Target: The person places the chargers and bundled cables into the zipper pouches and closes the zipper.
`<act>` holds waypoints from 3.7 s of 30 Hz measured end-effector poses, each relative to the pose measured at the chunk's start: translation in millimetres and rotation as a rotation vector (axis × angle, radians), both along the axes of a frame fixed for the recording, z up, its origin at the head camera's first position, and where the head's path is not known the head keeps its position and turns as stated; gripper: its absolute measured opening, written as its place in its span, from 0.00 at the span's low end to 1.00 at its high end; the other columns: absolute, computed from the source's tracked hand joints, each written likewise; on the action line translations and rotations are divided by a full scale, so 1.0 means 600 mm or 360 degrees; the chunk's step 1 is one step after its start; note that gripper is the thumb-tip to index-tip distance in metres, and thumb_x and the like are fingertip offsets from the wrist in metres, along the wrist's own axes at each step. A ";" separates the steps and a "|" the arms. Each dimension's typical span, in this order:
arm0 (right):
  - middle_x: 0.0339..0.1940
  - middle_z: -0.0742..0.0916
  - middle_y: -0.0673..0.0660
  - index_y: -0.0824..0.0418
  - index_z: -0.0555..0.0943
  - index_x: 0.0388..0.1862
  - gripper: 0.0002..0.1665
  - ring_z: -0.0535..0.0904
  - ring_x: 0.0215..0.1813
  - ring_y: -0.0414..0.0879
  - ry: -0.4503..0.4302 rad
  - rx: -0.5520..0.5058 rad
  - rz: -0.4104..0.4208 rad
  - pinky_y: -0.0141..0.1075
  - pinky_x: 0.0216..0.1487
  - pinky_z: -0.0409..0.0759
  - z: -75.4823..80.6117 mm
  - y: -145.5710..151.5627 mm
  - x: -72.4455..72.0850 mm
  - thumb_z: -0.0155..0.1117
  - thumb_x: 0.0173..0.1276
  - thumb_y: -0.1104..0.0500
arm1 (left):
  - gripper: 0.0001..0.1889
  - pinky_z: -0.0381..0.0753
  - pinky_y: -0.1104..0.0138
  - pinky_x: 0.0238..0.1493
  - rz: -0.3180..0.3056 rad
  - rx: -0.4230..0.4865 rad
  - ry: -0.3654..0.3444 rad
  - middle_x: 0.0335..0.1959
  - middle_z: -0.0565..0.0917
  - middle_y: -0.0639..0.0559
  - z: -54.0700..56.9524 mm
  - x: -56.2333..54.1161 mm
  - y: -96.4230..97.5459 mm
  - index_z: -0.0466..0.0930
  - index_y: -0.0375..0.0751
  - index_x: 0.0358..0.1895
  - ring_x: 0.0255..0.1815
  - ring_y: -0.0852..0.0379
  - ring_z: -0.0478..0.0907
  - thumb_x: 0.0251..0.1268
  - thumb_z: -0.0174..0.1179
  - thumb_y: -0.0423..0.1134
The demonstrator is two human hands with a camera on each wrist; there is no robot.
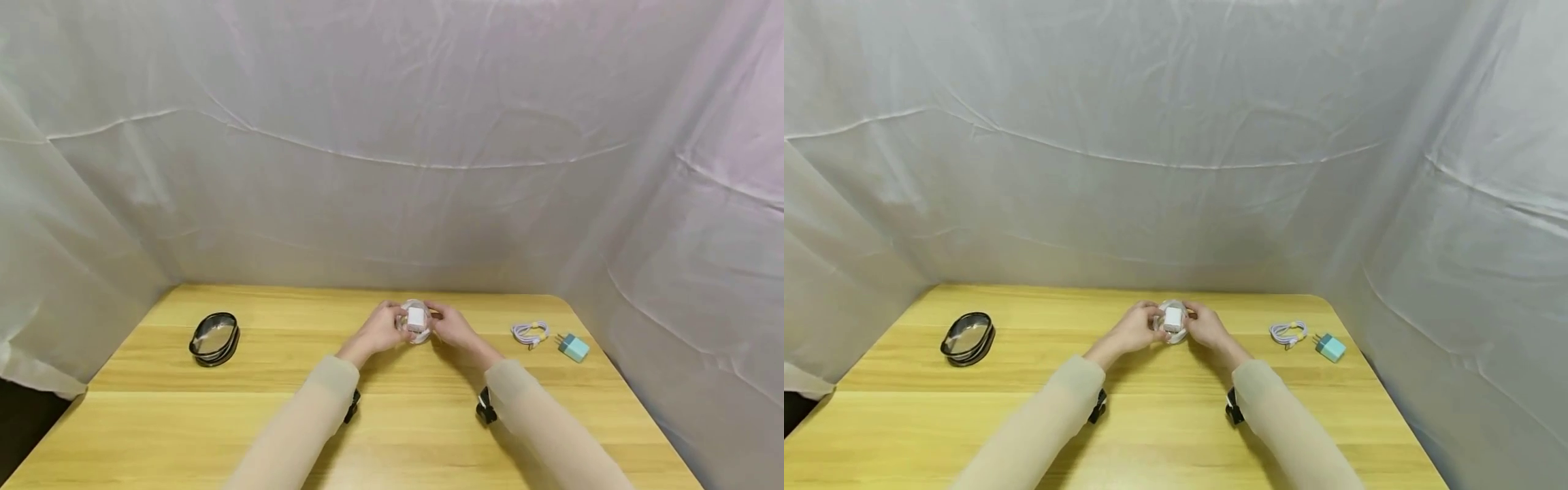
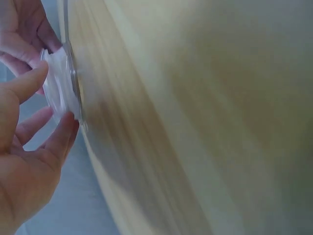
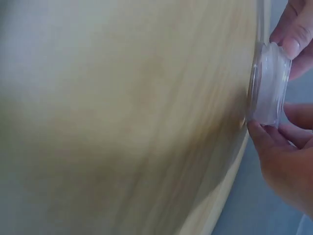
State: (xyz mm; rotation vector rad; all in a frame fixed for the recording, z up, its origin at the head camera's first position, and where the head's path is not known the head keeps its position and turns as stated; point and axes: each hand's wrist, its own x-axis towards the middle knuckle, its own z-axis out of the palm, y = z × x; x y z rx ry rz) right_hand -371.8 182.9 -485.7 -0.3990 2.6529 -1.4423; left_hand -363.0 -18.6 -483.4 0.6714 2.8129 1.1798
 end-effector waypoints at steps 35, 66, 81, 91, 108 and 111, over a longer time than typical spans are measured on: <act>0.79 0.70 0.67 0.67 0.63 0.80 0.33 0.67 0.77 0.65 0.0075 -0.0091 -0.0268 0.55 0.76 0.67 -0.003 0.005 0.002 0.56 0.82 0.58 | 0.37 0.64 0.42 0.76 0.0064 0.0052 0.0085 0.81 0.61 0.37 0.015 0.024 -0.043 0.66 0.35 0.77 0.77 0.35 0.64 0.69 0.70 0.42; 0.77 0.70 0.72 0.73 0.67 0.76 0.32 0.67 0.76 0.69 0.0435 -0.0533 0.0108 0.56 0.74 0.70 0.072 -0.059 0.116 0.60 0.75 0.73 | 0.35 0.62 0.28 0.69 0.0623 0.0061 0.0440 0.80 0.59 0.29 0.065 0.180 -0.427 0.62 0.27 0.77 0.77 0.23 0.56 0.76 0.63 0.43; 0.77 0.73 0.65 0.67 0.68 0.77 0.32 0.70 0.76 0.63 0.0386 -0.0477 0.0347 0.53 0.75 0.71 0.072 -0.217 0.108 0.61 0.77 0.66 | 0.33 0.63 0.28 0.68 0.0705 -0.0005 0.0224 0.74 0.62 0.23 0.040 0.160 -0.490 0.64 0.26 0.75 0.72 0.21 0.61 0.78 0.60 0.45; 0.79 0.73 0.58 0.60 0.68 0.80 0.32 0.72 0.76 0.56 0.0150 -0.0372 0.0358 0.45 0.71 0.77 0.062 -0.311 0.076 0.61 0.79 0.59 | 0.36 0.73 0.33 0.63 0.0695 -0.0100 -0.0040 0.72 0.61 0.18 0.019 0.138 -0.523 0.60 0.24 0.76 0.66 0.21 0.69 0.80 0.58 0.48; 0.78 0.74 0.52 0.57 0.66 0.81 0.38 0.76 0.71 0.51 -0.0046 -0.0077 0.0401 0.35 0.63 0.82 0.031 -0.431 0.050 0.66 0.75 0.57 | 0.35 0.86 0.50 0.47 0.0599 -0.0059 -0.0065 0.57 0.77 0.16 0.012 0.127 -0.500 0.62 0.18 0.72 0.57 0.26 0.79 0.73 0.65 0.37; 0.78 0.74 0.52 0.57 0.66 0.81 0.41 0.76 0.71 0.52 -0.0071 -0.0060 0.0396 0.36 0.63 0.82 0.027 -0.442 0.055 0.69 0.73 0.57 | 0.35 0.87 0.48 0.49 0.0561 -0.0042 -0.0077 0.58 0.77 0.17 0.010 0.128 -0.487 0.62 0.18 0.72 0.58 0.26 0.79 0.72 0.65 0.37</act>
